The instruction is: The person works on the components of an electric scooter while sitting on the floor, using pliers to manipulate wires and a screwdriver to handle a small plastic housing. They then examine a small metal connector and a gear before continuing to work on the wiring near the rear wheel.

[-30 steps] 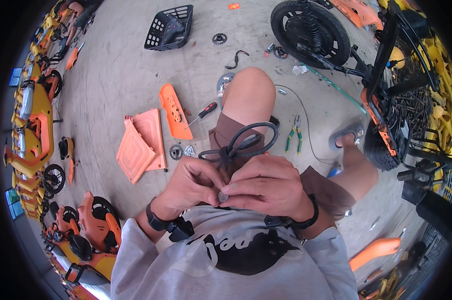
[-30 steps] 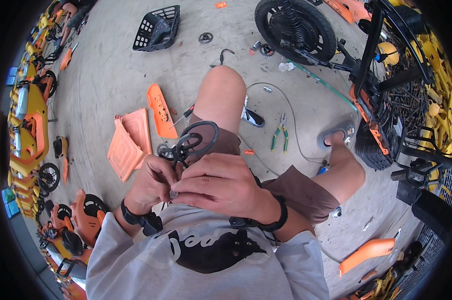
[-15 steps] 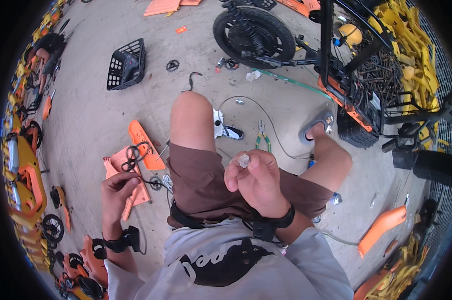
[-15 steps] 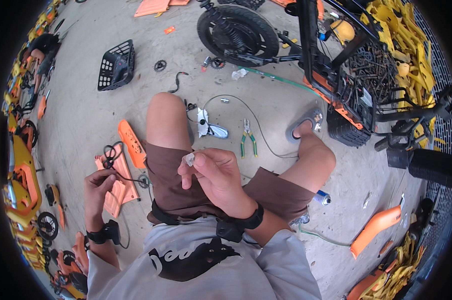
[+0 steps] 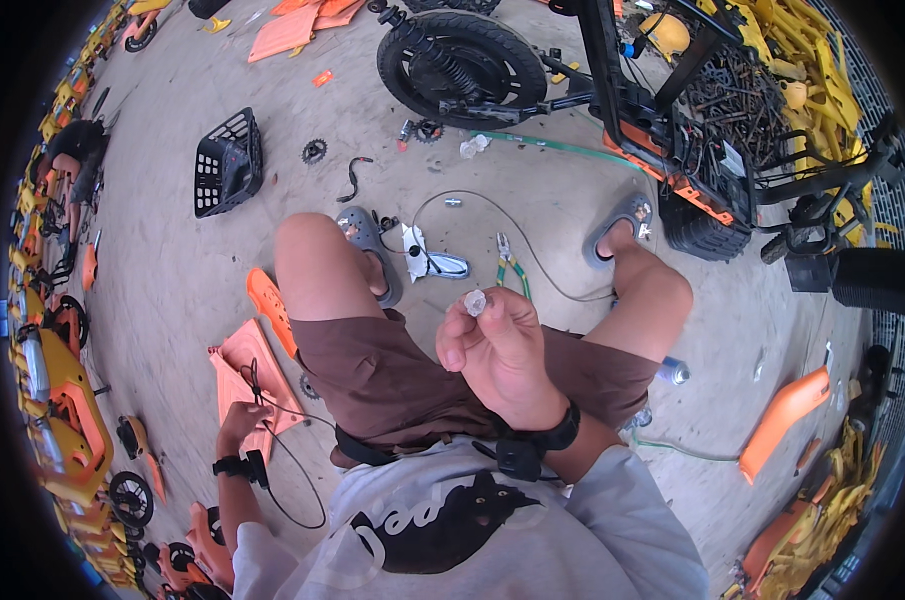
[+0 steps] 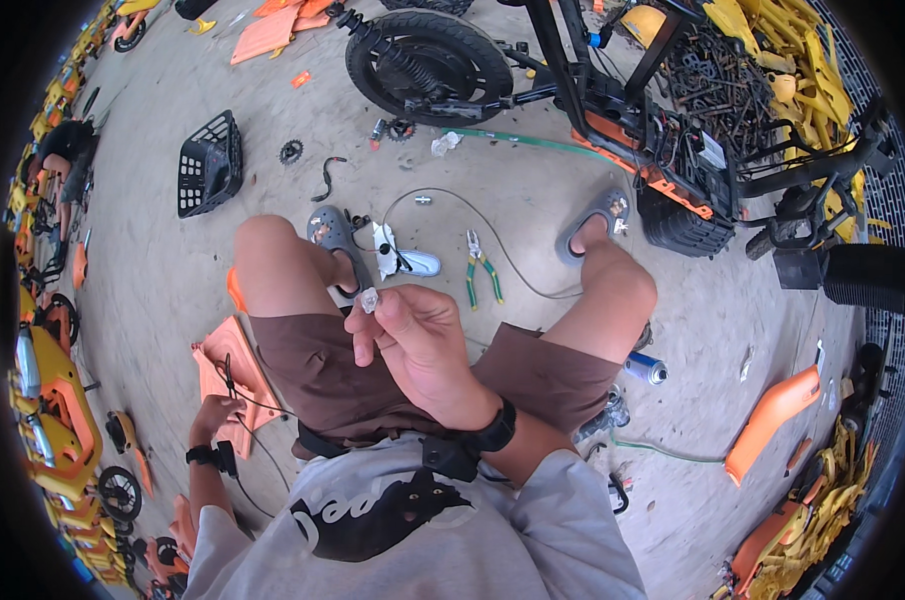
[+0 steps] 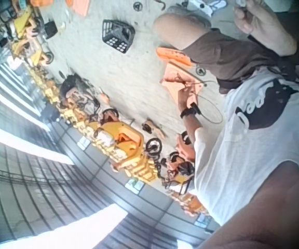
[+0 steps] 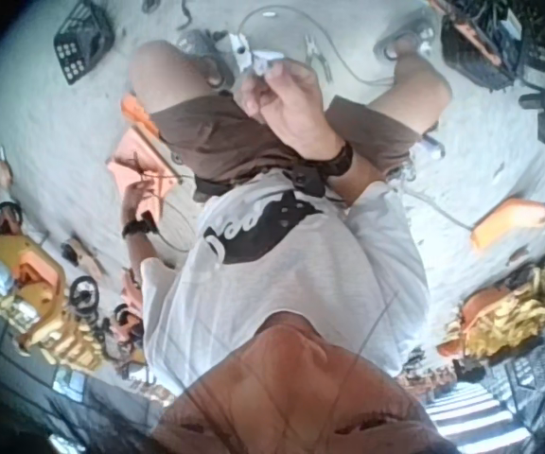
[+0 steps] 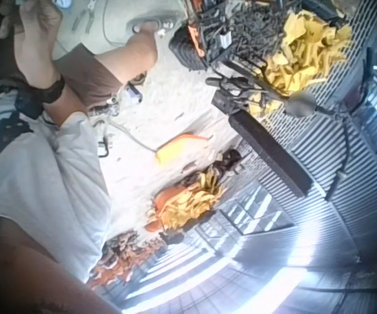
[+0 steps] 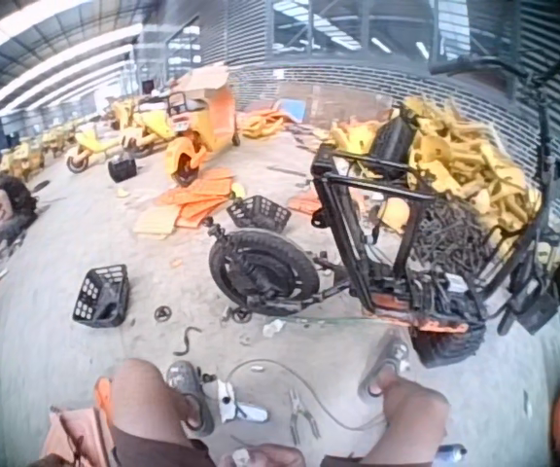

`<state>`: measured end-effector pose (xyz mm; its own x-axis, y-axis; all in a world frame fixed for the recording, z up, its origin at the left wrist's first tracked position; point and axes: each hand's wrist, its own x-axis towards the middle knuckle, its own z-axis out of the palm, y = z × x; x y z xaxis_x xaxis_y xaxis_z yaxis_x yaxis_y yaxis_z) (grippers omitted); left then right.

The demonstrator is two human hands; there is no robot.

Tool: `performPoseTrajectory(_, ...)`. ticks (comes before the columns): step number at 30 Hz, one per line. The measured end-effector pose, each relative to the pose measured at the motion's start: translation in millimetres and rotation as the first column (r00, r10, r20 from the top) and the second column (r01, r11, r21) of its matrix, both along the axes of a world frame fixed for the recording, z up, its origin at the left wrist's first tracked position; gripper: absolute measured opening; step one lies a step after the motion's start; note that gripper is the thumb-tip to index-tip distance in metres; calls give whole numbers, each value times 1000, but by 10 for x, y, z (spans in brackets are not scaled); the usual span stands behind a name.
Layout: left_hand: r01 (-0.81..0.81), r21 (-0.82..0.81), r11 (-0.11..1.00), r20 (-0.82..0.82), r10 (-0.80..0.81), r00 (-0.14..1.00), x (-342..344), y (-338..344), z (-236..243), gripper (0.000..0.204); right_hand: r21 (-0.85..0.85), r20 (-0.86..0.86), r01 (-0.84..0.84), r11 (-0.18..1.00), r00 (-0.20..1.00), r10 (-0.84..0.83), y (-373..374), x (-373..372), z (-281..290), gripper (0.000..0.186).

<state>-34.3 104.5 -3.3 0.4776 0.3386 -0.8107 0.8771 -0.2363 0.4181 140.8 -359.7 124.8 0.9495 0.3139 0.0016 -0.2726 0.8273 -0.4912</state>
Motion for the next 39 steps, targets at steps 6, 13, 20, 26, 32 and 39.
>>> performPoseTrajectory(6, 483, 199, 852, -88, -476, 875, 281, 111, 454, 26, -29, -9, 21, 999, 1000, -21, 6, -11, 8, 23)
performPoseTrajectory(13, 583, 35, 812, 372, -552, 747, 1428, -888, 2190, 19, -9, 10, 19, 1000, 1000, -18, 50, -14, 3, 20)
performPoseTrajectory(20, 847, 57, 529, 657, -658, 367, 2081, -2268, 2951, 17, 13, 21, 27, 1000, 999, -27, 7, 84, 114, 25)
performPoseTrajectory(26, 779, -156, 607, 841, -332, 427, 2502, -2969, 2622, 30, -77, 44, -36, 996, 998, 40, -230, 516, 404, 24)
performPoseTrajectory(32, 706, 127, 696, 987, -159, -20, 3132, -3380, 1965, 32, -171, 100, -22, 985, 994, 40, -464, 1217, 291, 16)
performPoseTrajectory(39, 688, 221, 691, 972, -215, -95, 3486, -3469, 1485, 27, -332, 147, -18, 943, 987, 71, -634, 1525, -189, 11)
